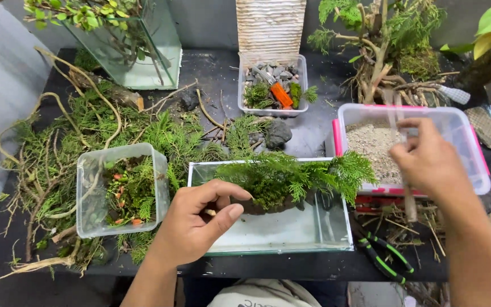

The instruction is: Assembling a miniature landscape in a glass container using moss, plants, and a lighter to melt adhesive.

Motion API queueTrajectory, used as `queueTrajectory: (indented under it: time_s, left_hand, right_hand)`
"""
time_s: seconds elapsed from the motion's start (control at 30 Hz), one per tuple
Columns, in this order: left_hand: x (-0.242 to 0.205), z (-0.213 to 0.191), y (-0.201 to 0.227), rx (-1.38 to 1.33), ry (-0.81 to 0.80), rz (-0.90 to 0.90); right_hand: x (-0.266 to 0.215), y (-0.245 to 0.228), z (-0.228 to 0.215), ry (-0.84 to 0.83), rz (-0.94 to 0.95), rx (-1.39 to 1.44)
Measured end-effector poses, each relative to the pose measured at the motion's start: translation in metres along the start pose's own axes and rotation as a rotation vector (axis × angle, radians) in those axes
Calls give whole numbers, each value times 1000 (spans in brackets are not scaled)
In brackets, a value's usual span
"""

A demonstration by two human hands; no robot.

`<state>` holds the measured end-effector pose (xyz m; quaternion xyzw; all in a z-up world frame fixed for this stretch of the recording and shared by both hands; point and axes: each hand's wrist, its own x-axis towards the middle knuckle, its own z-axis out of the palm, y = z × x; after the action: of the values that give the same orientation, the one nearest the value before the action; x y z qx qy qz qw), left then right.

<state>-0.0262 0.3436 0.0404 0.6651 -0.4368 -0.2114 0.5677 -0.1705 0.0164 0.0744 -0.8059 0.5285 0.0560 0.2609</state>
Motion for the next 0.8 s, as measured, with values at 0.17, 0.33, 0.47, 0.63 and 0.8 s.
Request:
queueTrajectory:
  time_s: [0.17,0.33,0.47,0.63,0.8]
  left_hand:
    - [1,0,1,16,-3,21]
    - [-1,1,0,23,0,35]
    - [-1,1,0,13,14,24]
    - [-3,0,-1,-7,21,35]
    - [-4,0,-4,-56,53,70]
  right_hand:
    - [37,70,0,190,-44,-152]
    - [53,86,-8,272,-99,-155]
    - [32,49,-8,189,-60,-161]
    - [38,54,16,115,-61,-173]
    - [54,97,18,382,-191,-430]
